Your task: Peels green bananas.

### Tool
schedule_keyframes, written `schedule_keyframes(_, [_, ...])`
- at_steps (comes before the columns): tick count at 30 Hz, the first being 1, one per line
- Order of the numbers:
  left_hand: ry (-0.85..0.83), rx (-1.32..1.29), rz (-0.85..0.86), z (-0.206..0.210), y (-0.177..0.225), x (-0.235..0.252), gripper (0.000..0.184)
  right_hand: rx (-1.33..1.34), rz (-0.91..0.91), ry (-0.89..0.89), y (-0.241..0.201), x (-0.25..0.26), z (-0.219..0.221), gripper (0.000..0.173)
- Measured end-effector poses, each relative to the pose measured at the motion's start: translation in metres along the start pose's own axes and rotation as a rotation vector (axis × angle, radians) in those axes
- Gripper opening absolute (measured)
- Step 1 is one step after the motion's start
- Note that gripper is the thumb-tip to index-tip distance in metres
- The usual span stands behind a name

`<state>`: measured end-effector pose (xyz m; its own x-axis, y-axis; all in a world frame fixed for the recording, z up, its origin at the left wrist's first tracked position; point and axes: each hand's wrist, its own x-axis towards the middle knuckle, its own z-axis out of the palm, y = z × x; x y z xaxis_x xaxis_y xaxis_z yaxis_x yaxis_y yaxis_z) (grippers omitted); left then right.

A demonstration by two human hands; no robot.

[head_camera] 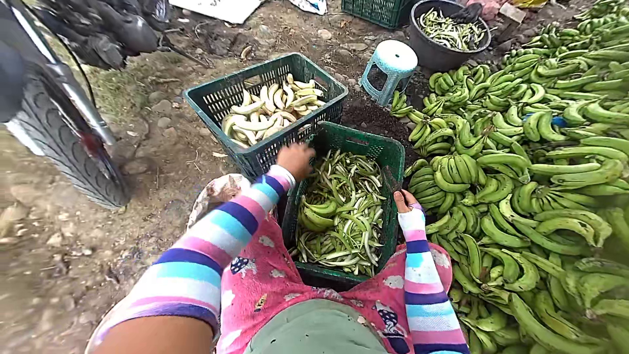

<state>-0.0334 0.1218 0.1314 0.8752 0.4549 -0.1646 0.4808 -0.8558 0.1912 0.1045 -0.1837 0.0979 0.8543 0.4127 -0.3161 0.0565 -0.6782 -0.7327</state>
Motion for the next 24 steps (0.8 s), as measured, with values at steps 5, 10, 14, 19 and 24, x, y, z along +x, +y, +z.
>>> schedule_keyframes(5, [-0.496,0.011,-0.077,0.125,0.023,0.011,0.035,-0.039,0.016,-0.075,-0.008,0.0,0.0,0.045])
schedule_keyframes(10, [-0.696,0.101,-0.217,0.182,0.032,0.012,0.094,-0.059,-0.012,-0.064,0.018,0.016,0.007,0.049])
schedule_keyframes(14, [-0.662,0.071,-0.202,0.169,0.042,-0.007,0.069,-0.068,0.017,-0.054,0.014,0.014,0.003,0.048])
schedule_keyframes(19, [-0.413,-0.226,-0.168,0.146,0.011,-0.015,0.062,-0.033,-0.008,-0.025,0.019,0.018,0.004,0.048])
schedule_keyframes(24, [-0.11,-0.536,-0.067,0.107,0.036,-0.032,0.054,-0.01,-0.035,0.008,0.015,0.015,0.004,0.048])
